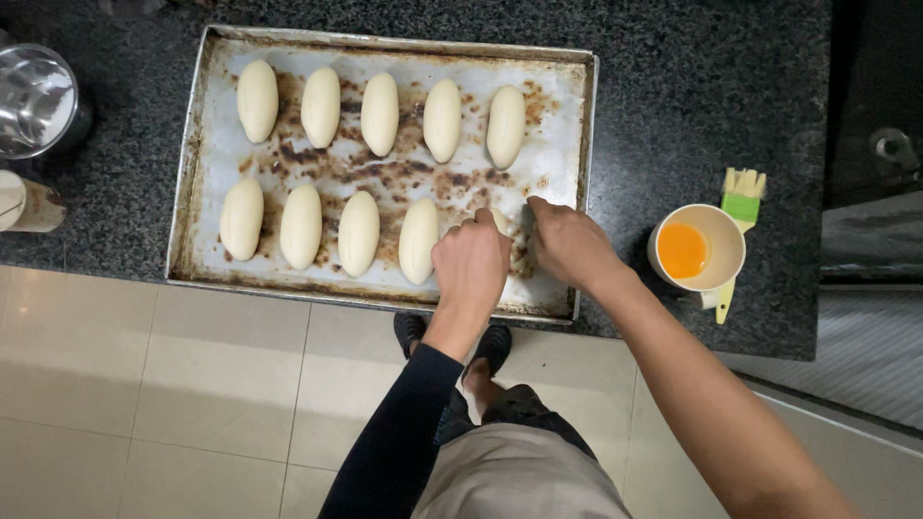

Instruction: The person takes a tray of dough rolls from a rack, places it on a counter, uses a thin tool to score the top of each roll, and then brushes an egg wash over each roll using a pastry brush.

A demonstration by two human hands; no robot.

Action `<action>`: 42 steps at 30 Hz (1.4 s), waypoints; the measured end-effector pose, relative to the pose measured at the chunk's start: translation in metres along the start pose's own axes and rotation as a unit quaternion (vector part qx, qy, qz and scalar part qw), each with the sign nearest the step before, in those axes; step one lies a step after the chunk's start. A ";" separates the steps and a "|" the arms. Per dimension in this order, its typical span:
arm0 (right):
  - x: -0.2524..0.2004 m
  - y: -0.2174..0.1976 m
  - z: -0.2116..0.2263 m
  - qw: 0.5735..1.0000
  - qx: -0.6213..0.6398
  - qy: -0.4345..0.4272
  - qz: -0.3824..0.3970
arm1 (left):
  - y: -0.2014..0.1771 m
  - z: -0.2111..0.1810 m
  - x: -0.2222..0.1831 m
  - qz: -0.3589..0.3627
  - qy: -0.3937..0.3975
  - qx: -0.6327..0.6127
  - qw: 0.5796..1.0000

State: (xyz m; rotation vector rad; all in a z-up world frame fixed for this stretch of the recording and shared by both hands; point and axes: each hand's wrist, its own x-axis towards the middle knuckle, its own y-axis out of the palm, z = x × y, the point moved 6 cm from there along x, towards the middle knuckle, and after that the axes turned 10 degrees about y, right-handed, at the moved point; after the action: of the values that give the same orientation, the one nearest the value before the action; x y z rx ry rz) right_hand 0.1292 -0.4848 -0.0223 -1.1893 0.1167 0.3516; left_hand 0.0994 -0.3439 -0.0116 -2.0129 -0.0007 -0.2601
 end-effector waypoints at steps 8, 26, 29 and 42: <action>0.000 0.001 0.001 1.000 0.004 -0.002 0.005 | -0.005 -0.010 -0.082 0.097 -0.013 -0.025 0.995; 0.027 -0.041 0.122 0.981 0.181 -0.025 -0.059 | -0.145 0.135 -0.129 -0.141 -0.199 -0.145 0.959; 0.038 -0.030 0.174 0.974 0.221 -0.048 -0.015 | -0.157 0.210 -0.164 -0.185 -0.271 -0.174 0.928; 0.085 0.054 0.344 0.945 0.291 -0.107 0.107 | -0.133 0.519 -0.249 -0.326 -0.428 -0.461 0.706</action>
State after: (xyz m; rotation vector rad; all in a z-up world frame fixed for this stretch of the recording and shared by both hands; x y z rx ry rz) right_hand 0.1584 -0.1324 0.0349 -0.5469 0.1478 0.5881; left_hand -0.0645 0.2048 -0.1570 -2.8723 -1.4618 0.3624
